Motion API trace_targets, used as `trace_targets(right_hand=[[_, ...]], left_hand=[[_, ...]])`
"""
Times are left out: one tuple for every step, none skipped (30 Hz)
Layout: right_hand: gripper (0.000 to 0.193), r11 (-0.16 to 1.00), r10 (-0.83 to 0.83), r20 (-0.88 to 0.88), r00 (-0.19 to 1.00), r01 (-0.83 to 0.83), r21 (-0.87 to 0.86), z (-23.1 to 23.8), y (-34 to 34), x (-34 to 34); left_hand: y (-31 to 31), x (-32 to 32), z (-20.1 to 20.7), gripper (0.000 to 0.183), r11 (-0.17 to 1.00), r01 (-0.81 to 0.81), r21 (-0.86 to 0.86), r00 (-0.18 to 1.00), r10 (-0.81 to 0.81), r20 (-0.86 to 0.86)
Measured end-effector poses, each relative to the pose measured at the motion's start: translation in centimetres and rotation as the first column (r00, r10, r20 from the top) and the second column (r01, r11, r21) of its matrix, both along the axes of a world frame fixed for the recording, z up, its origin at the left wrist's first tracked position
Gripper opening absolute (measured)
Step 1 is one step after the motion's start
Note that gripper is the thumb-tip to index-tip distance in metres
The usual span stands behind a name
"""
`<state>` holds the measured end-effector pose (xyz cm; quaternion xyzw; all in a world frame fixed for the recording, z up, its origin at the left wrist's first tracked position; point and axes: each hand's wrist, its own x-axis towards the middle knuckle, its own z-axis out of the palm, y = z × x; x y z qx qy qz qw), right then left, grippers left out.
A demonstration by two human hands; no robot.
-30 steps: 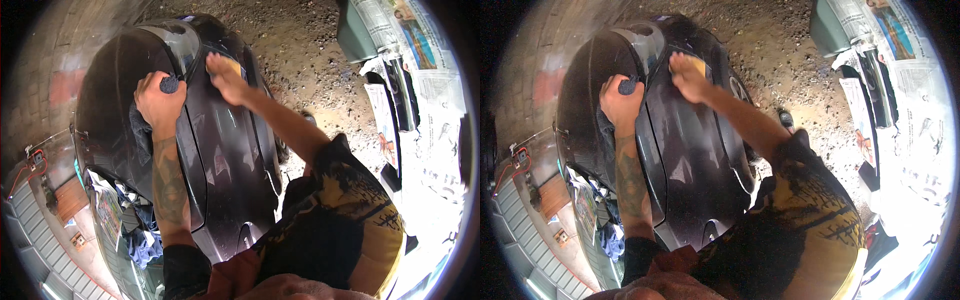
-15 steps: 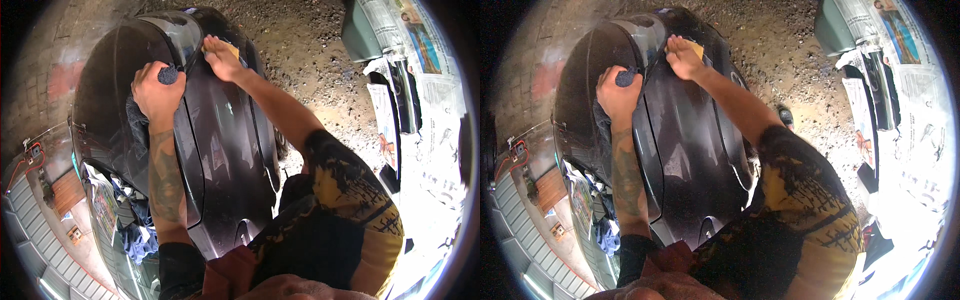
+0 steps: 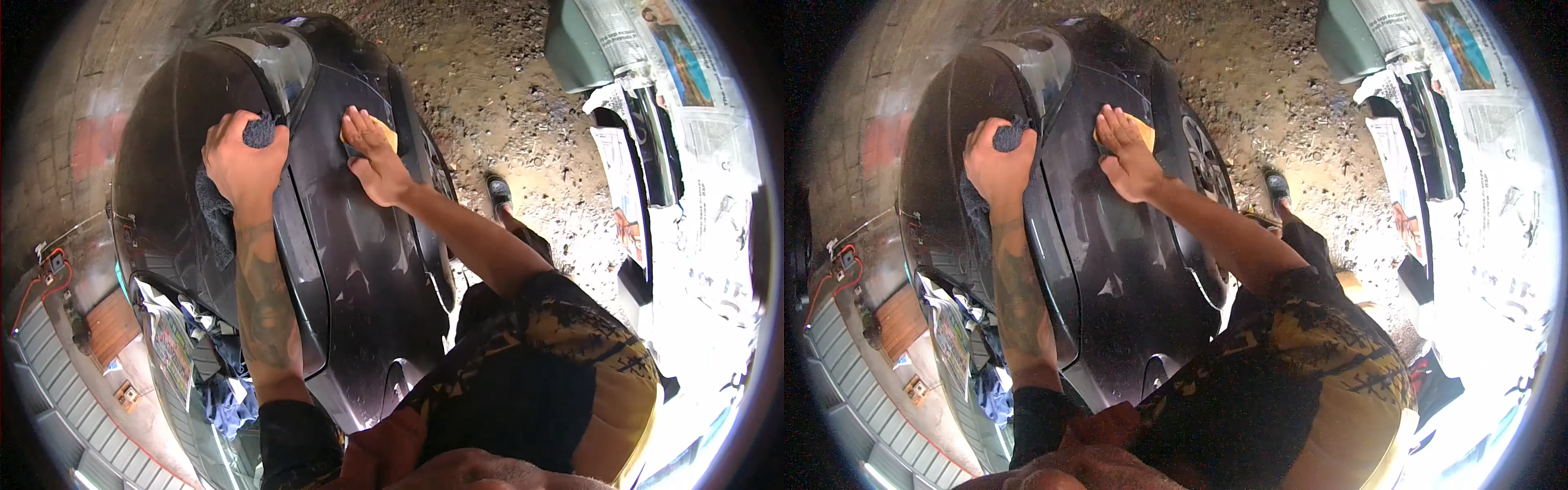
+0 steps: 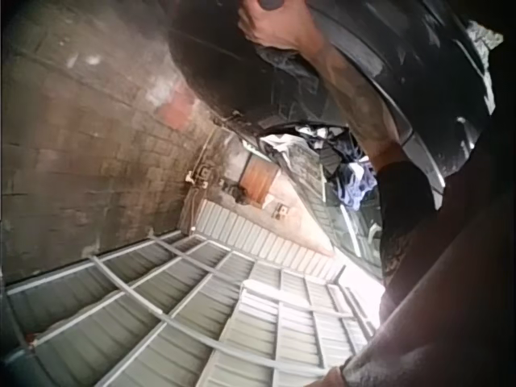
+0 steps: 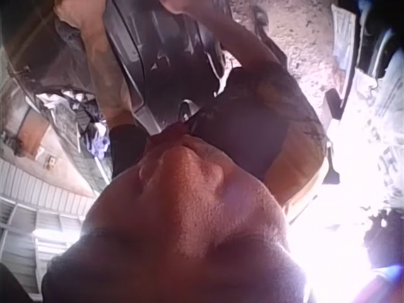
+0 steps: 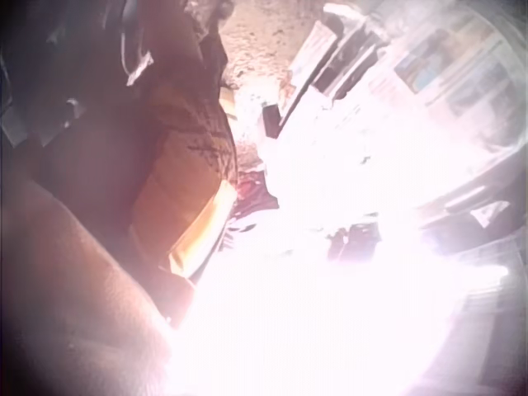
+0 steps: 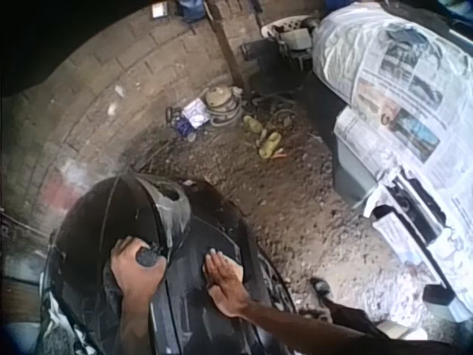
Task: The person sands the exterior panel of a car using a piece of sandpaper while holding a cloth in the other hand.
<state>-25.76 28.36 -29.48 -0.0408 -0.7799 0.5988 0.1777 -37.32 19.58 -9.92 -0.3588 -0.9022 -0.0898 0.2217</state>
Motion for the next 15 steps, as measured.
trace_targets(right_hand=[[0.068, 1.000, -0.025, 0.006, 1.000, 0.025, 0.006, -0.1, 0.7, -0.1], [0.068, 0.999, -0.052, 0.063, 0.997, 0.051, 0.006, -1.0, 3.1, -1.6], [0.067, 0.996, -0.086, 0.124, 0.989, 0.085, 0.010, -2.5, 6.7, -3.8], [0.067, 0.990, -0.101, 0.166, 0.981, 0.082, 0.119, -2.2, 7.6, -6.0], [0.067, 0.990, -0.101, 0.167, 0.981, 0.083, 0.112, -2.2, 6.7, -5.1], [0.067, 0.997, -0.071, 0.152, 0.986, 0.063, 0.053, -2.3, 5.2, -2.7], [0.068, 0.999, -0.002, 0.107, 0.994, 0.005, -0.036, -0.3, 1.5, -1.4], [0.068, 0.999, 0.033, 0.085, 0.996, -0.036, 0.036, 0.0, -0.6, 0.4], [0.068, 0.998, 0.039, 0.078, 0.996, -0.041, 0.036, 0.3, -0.4, -0.1], [0.068, 0.998, -0.002, 0.028, 1.000, 0.000, 0.068, 0.2, 0.8, -0.6], [0.068, 0.994, -0.044, -0.016, 0.999, 0.045, 0.098, -0.3, 2.2, -1.2], [0.067, 0.991, -0.090, 0.088, 0.992, 0.080, 0.110, -0.8, 5.5, -3.5], [0.068, 0.973, -0.086, 0.058, 0.995, 0.071, 0.219, -0.6, 7.1, -6.6], [0.068, 0.982, -0.092, 0.069, 0.993, 0.079, 0.171, -0.8, 7.0, -6.0], [0.069, 0.988, -0.100, 0.082, 0.992, 0.089, 0.125, -1.0, 6.8, -4.8]], left_hand=[[0.4, 0.2, 0.0, 0.022, 1.000, -0.007, -0.004, 1.000, 0.007, -0.007], [1.7, 0.2, -0.9, 0.022, 1.000, 0.014, 0.013, 1.000, -0.015, 0.011], [3.5, 0.4, -1.9, 0.022, 0.997, 0.046, 0.057, 0.998, -0.049, 0.042], [3.2, 0.2, -1.9, 0.022, 0.996, 0.051, 0.071, 0.997, -0.055, 0.051], [2.9, 0.2, -1.8, 0.022, 0.997, 0.052, 0.064, 0.997, -0.056, 0.052], [2.6, 0.3, -1.9, 0.022, 0.998, 0.039, 0.044, 0.998, -0.041, 0.049], [0.2, 0.0, -0.7, 0.022, 1.000, -0.011, -0.006, 1.000, 0.012, 0.017], [-0.4, -0.1, -0.3, 0.022, 1.000, -0.022, -0.009, 1.000, 0.022, 0.011], [-0.4, -0.1, 0.0, 0.022, 1.000, -0.020, -0.007, 1.000, 0.020, 0.014], [0.3, 0.1, 0.0, 0.023, 1.000, -0.008, 0.004, 1.000, 0.008, 0.027], [1.0, 0.2, -0.5, 0.023, 1.000, -0.001, 0.013, 0.999, 0.000, 0.036], [3.0, 0.3, -1.4, 0.023, 0.998, 0.031, 0.047, 0.998, -0.033, 0.047], [3.2, 0.2, -1.5, 0.022, 0.998, 0.041, 0.053, 0.998, -0.043, 0.044], [3.5, 0.3, -1.9, 0.022, 0.998, 0.043, 0.052, 0.998, -0.045, 0.048], [3.8, 0.6, -2.3, 0.022, 0.997, 0.050, 0.055, 0.997, -0.053, 0.052]])
